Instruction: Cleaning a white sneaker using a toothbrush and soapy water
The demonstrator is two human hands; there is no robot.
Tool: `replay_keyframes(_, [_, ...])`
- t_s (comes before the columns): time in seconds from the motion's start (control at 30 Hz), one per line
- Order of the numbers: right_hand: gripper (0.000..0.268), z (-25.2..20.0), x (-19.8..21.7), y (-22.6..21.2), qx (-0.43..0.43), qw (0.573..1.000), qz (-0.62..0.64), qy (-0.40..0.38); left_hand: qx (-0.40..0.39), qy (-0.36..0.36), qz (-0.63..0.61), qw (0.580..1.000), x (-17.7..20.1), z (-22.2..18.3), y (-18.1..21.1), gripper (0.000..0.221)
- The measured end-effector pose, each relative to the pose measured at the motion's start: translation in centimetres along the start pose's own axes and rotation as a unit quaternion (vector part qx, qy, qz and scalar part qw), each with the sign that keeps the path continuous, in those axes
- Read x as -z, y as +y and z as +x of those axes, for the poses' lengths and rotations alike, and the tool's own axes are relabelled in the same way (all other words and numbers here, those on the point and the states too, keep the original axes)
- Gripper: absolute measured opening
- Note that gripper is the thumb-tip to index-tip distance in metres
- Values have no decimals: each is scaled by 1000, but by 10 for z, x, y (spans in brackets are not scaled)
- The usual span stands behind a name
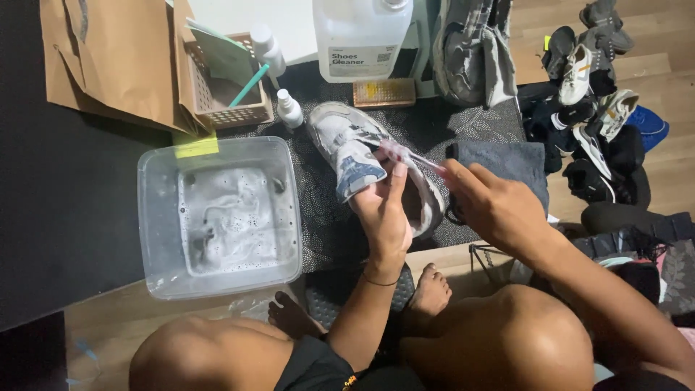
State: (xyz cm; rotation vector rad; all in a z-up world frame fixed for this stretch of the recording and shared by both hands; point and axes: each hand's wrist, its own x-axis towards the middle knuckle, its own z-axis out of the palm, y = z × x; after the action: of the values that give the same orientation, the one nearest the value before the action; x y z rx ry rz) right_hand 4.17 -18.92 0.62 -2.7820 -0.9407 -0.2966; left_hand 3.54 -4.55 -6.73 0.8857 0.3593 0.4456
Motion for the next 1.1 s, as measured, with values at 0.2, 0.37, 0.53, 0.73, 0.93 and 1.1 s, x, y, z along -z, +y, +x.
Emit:
replay_keyframes(0.2, [26, -49, 2, 24, -44, 998, 51, -7, -5, 0, 5, 1000, 1, 2, -8, 35])
replay_keyframes(0.37, [21, -30, -10, 27, -136, 956, 248, 78, 40, -19, -43, 998, -3, 4, 6, 36])
replay_keyframes(0.53, [38, 18, -34, 17, -158, 917, 360, 76, 103, -32, -125, 986, -14, -8, 26, 48])
replay_keyframes(0.73, [29, 43, -70, 22, -178, 893, 408, 60, 103, -81, -112, 985, -9, -16, 33, 65])
replay_keyframes(0.93, [8, 42, -97, 32, -252, 817, 512, 81, 2, -171, -6, 985, -16, -43, 89, 56])
replay_keyframes(1.1, [19, 43, -84, 19, -270, 784, 551, 93, -190, -105, 140, 966, -26, -1, 128, 26])
